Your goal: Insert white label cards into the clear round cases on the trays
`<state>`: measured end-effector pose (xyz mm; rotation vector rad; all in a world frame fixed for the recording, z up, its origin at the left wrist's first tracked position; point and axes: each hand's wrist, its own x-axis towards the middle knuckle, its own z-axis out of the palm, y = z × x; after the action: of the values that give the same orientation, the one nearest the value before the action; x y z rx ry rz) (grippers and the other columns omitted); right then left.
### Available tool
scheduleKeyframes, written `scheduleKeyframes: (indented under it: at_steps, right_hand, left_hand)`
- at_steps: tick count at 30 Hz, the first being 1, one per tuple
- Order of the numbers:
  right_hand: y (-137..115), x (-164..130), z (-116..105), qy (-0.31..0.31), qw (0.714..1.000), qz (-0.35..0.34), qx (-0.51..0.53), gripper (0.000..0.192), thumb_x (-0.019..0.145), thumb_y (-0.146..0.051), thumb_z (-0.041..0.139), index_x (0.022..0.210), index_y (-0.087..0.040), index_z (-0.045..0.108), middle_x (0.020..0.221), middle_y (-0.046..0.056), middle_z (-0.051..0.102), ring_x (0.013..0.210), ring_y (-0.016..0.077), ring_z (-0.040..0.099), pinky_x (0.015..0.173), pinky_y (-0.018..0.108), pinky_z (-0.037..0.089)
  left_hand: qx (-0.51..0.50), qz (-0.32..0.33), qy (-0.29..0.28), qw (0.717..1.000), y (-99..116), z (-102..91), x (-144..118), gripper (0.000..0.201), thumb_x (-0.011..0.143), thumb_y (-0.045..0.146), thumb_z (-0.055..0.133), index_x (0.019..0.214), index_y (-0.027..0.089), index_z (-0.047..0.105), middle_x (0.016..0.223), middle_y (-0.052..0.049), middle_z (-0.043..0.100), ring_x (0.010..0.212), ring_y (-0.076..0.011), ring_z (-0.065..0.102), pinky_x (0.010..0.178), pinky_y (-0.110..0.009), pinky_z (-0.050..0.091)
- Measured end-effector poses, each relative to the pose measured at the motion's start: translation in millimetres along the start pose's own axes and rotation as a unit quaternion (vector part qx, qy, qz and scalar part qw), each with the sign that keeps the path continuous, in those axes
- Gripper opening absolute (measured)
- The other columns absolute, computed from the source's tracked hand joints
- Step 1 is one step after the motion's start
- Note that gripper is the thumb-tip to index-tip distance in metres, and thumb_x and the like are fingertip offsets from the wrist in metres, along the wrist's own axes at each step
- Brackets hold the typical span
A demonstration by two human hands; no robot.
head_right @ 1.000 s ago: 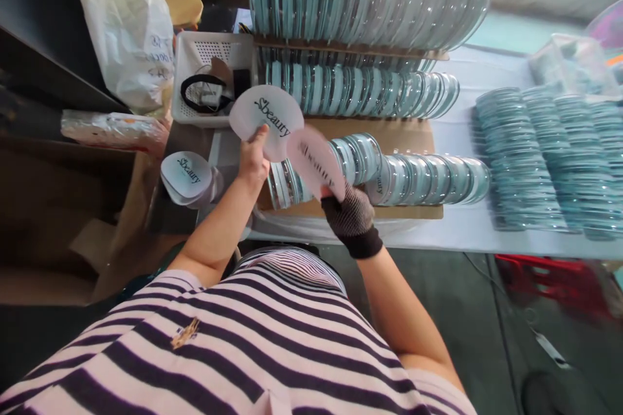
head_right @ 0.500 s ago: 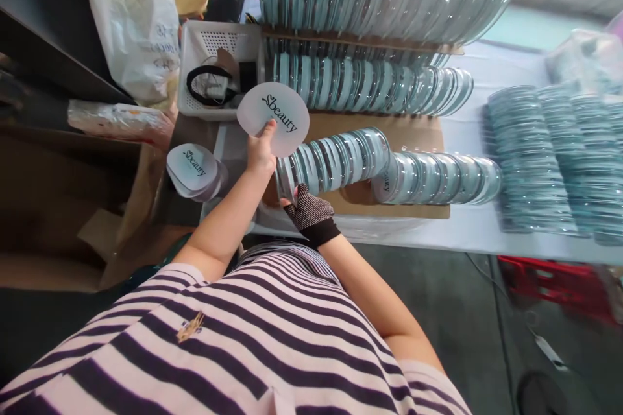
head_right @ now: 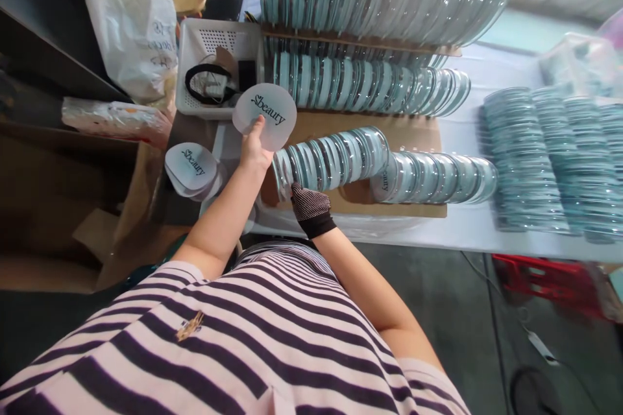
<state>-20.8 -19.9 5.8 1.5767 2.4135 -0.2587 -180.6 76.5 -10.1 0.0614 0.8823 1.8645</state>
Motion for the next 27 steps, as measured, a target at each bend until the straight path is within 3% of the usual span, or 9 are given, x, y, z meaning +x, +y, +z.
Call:
scheduleKeyframes:
  at_steps: [5, 12, 14, 17, 18, 19, 22, 24, 27]
  right_hand:
    - [-1, -1, -9, -0.022, 1.000, -0.011, 0.002, 0.030, 0.100, -0.026, 0.038, 0.112, -0.021, 0.065, 0.103, 0.012, 0.075, 0.092, 0.0244, 0.072, 0.074, 0.030, 0.048]
    - [-1, 5, -5, -0.032, 0.995, 0.010, 0.096, 0.034, 0.097, -0.025, 0.041, 0.126, -0.023, 0.059, 0.100, 0.013, 0.075, 0.089, 0.0233, 0.072, 0.080, 0.034, 0.051]
    - [5, 8, -6, -0.089, 0.961, 0.011, 0.263, 0.036, 0.096, -0.028, 0.044, 0.129, -0.022, 0.056, 0.085, 0.009, 0.075, 0.073, 0.0198, 0.070, 0.072, 0.030, 0.053]
    - [16, 15, -11, -0.186, 0.861, -0.014, 0.473, 0.040, 0.096, -0.035, 0.042, 0.128, -0.015, 0.055, 0.069, 0.006, 0.070, 0.051, 0.0158, 0.061, 0.055, 0.026, 0.050]
    - [18, 18, -13, -0.202, 0.862, -0.018, 0.465, 0.039, 0.096, -0.038, 0.043, 0.120, -0.013, 0.060, 0.068, 0.006, 0.069, 0.049, 0.0151, 0.059, 0.053, 0.025, 0.049]
    - [19, 20, -16, -0.210, 0.885, -0.022, 0.416, 0.038, 0.095, -0.040, 0.045, 0.110, -0.012, 0.065, 0.067, 0.007, 0.069, 0.050, 0.0146, 0.059, 0.053, 0.024, 0.048]
    - [13, 21, -25, -0.144, 0.977, -0.046, 0.151, 0.038, 0.095, -0.044, 0.049, 0.091, -0.016, 0.074, 0.079, 0.011, 0.074, 0.067, 0.0171, 0.068, 0.065, 0.025, 0.048]
    - [6, 18, -29, -0.070, 0.995, -0.073, 0.020, 0.040, 0.097, -0.045, 0.045, 0.095, -0.021, 0.076, 0.093, 0.011, 0.076, 0.084, 0.0210, 0.071, 0.073, 0.028, 0.048]
    - [4, 10, -31, -0.025, 0.994, -0.103, -0.034, 0.042, 0.100, -0.045, 0.040, 0.103, -0.024, 0.075, 0.100, 0.010, 0.077, 0.090, 0.0230, 0.071, 0.073, 0.029, 0.046]
  left_hand:
    - [-0.005, -0.009, 0.011, 1.000, 5, 3.3, -7, 0.057, 0.084, 0.029, 0.076, 0.136, 0.017, 0.057, 0.134, -0.015, 0.065, 0.120, -0.0271, 0.064, 0.105, -0.049, 0.051]
    - [0.001, -0.002, 0.030, 1.000, 3, -0.2, -5, 0.055, 0.085, 0.032, 0.076, 0.135, 0.018, 0.059, 0.133, -0.013, 0.066, 0.123, -0.0264, 0.063, 0.105, -0.047, 0.051]
    - [-0.005, 0.022, 0.039, 0.999, -2, 3.1, -5, 0.054, 0.086, 0.029, 0.074, 0.137, 0.018, 0.058, 0.137, -0.013, 0.063, 0.125, -0.0255, 0.061, 0.106, -0.045, 0.051]
    - [-0.010, 0.043, 0.049, 0.998, -5, 9.3, -7, 0.052, 0.089, 0.024, 0.069, 0.138, 0.015, 0.056, 0.143, -0.017, 0.057, 0.127, -0.0270, 0.061, 0.108, -0.046, 0.048]
    - [-0.010, 0.047, 0.046, 0.998, -3, 8.7, -8, 0.050, 0.090, 0.022, 0.068, 0.138, 0.014, 0.056, 0.144, -0.018, 0.057, 0.127, -0.0276, 0.060, 0.109, -0.047, 0.047]
    - [-0.007, 0.052, 0.034, 0.998, 2, 5.1, -9, 0.048, 0.090, 0.022, 0.068, 0.136, 0.013, 0.057, 0.143, -0.018, 0.058, 0.127, -0.0279, 0.060, 0.109, -0.048, 0.046]
    - [0.039, 0.070, -0.036, 0.996, 27, -30.9, -17, 0.047, 0.083, 0.020, 0.075, 0.128, 0.016, 0.064, 0.132, -0.013, 0.067, 0.129, -0.0279, 0.059, 0.113, -0.046, 0.043]
    - [0.110, 0.054, -0.082, 0.989, 47, -74.9, -31, 0.054, 0.070, 0.016, 0.085, 0.121, 0.016, 0.069, 0.122, -0.010, 0.072, 0.127, -0.0297, 0.060, 0.113, -0.046, 0.043]
    - [0.221, -0.032, -0.090, 0.971, 60, -150.1, -63, 0.064, 0.051, 0.015, 0.094, 0.111, 0.013, 0.072, 0.110, -0.013, 0.076, 0.119, -0.0354, 0.064, 0.108, -0.052, 0.047]
